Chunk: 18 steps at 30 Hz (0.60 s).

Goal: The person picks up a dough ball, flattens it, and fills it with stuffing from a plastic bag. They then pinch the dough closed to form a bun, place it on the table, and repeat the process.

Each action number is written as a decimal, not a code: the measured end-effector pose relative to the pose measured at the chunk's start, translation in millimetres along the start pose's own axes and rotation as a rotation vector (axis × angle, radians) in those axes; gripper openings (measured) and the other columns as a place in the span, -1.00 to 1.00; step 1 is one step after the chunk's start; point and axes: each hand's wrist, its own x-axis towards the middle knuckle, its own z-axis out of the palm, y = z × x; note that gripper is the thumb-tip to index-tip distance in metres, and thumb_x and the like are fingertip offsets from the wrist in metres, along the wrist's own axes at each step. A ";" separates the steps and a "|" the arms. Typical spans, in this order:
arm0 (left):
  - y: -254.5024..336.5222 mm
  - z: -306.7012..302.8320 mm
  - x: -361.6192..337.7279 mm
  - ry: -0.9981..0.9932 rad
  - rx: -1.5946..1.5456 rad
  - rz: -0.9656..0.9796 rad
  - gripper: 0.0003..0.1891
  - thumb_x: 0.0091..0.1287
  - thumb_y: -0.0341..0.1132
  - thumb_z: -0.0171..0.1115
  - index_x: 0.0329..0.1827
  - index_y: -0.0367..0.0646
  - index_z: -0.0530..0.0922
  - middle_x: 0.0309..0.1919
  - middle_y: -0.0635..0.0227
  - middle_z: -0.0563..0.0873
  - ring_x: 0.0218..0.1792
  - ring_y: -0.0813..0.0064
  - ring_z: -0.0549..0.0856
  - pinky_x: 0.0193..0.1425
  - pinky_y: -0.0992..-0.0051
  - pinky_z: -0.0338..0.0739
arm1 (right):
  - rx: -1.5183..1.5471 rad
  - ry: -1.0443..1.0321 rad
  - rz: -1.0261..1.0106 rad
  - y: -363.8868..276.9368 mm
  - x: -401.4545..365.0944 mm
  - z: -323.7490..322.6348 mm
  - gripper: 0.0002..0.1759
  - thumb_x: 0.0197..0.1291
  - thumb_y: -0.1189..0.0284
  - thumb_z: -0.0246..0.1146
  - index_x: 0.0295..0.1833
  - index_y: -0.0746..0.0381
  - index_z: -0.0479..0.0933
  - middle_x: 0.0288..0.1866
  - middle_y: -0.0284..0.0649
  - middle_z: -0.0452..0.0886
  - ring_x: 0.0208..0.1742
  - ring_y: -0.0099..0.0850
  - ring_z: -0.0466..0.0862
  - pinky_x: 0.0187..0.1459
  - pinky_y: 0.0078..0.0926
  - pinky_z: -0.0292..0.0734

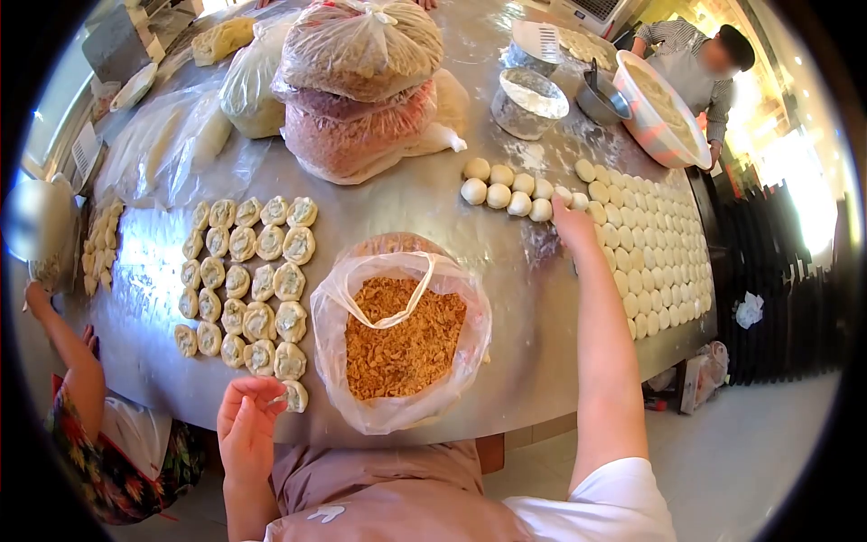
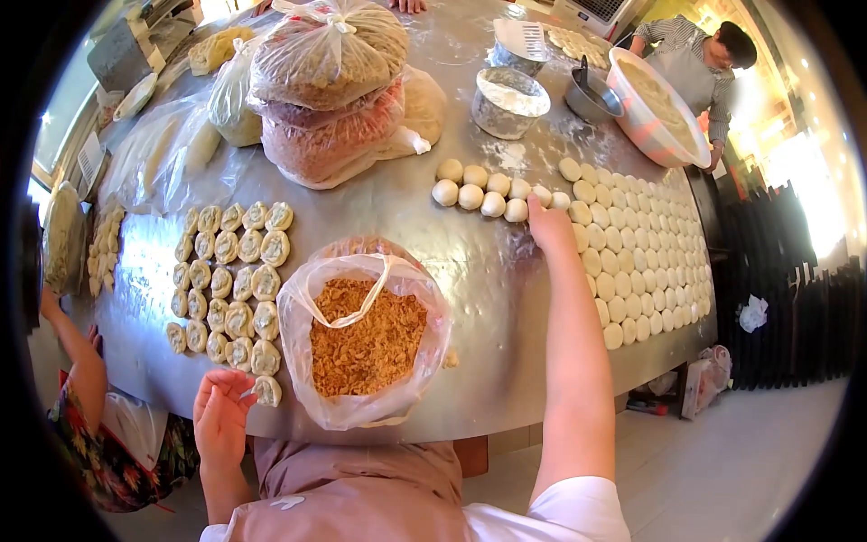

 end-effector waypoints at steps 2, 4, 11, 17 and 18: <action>-0.9 -0.6 1.0 -0.001 0.005 -0.021 -0.76 0.54 -0.30 -0.06 0.10 -0.24 0.46 0.06 0.22 0.62 0.10 0.42 0.62 0.16 0.42 0.52 | -0.020 -0.056 0.023 2.0 13.0 8.9 -0.17 0.34 -0.24 -0.10 -0.35 0.40 0.57 -0.39 0.04 0.66 -0.50 -0.21 0.65 -0.27 -0.28 0.56; -2.8 -0.6 1.8 -0.020 0.034 -0.053 -0.75 0.55 -0.24 -0.04 0.10 -0.20 0.45 0.05 0.26 0.62 0.09 0.43 0.63 0.14 0.41 0.53 | 0.054 -0.142 0.136 -12.7 0.8 -1.1 -0.16 0.36 -0.24 -0.14 -0.28 0.40 0.59 -0.36 0.03 0.67 -0.41 -0.23 0.68 -0.17 -0.28 0.56; -6.4 -28.5 -4.7 0.169 0.098 0.016 -0.79 0.52 -0.34 0.00 0.10 -0.20 0.48 0.02 0.27 0.65 0.00 0.48 0.64 0.08 0.46 0.51 | 0.334 0.063 0.158 -15.4 -72.9 -43.9 -0.16 0.41 -0.22 -0.23 0.02 0.40 0.54 -0.38 -0.10 0.65 -0.38 -0.27 0.66 -0.28 -0.35 0.52; -34.4 -68.1 -13.0 0.417 1.016 0.158 -0.76 0.38 -0.28 0.23 0.01 -0.21 0.54 -0.08 0.22 0.63 -0.08 0.37 0.62 -0.04 0.43 0.51 | 0.450 -0.312 -0.116 -27.8 -184.3 -67.6 -0.41 0.47 -0.06 -0.07 0.13 0.24 0.54 -0.44 -0.33 0.56 -0.47 -0.61 0.49 -0.40 -0.62 0.41; -38.8 -69.8 -16.3 0.425 1.224 0.182 -0.71 0.32 -0.26 0.30 -0.02 -0.24 0.54 -0.11 0.14 0.62 -0.10 0.24 0.62 -0.06 0.34 0.53 | 0.476 -0.418 -0.196 -43.5 -209.4 -77.3 -0.50 0.48 0.01 -0.01 0.11 0.20 0.56 -0.45 -0.37 0.55 -0.46 -0.66 0.46 -0.39 -0.66 0.40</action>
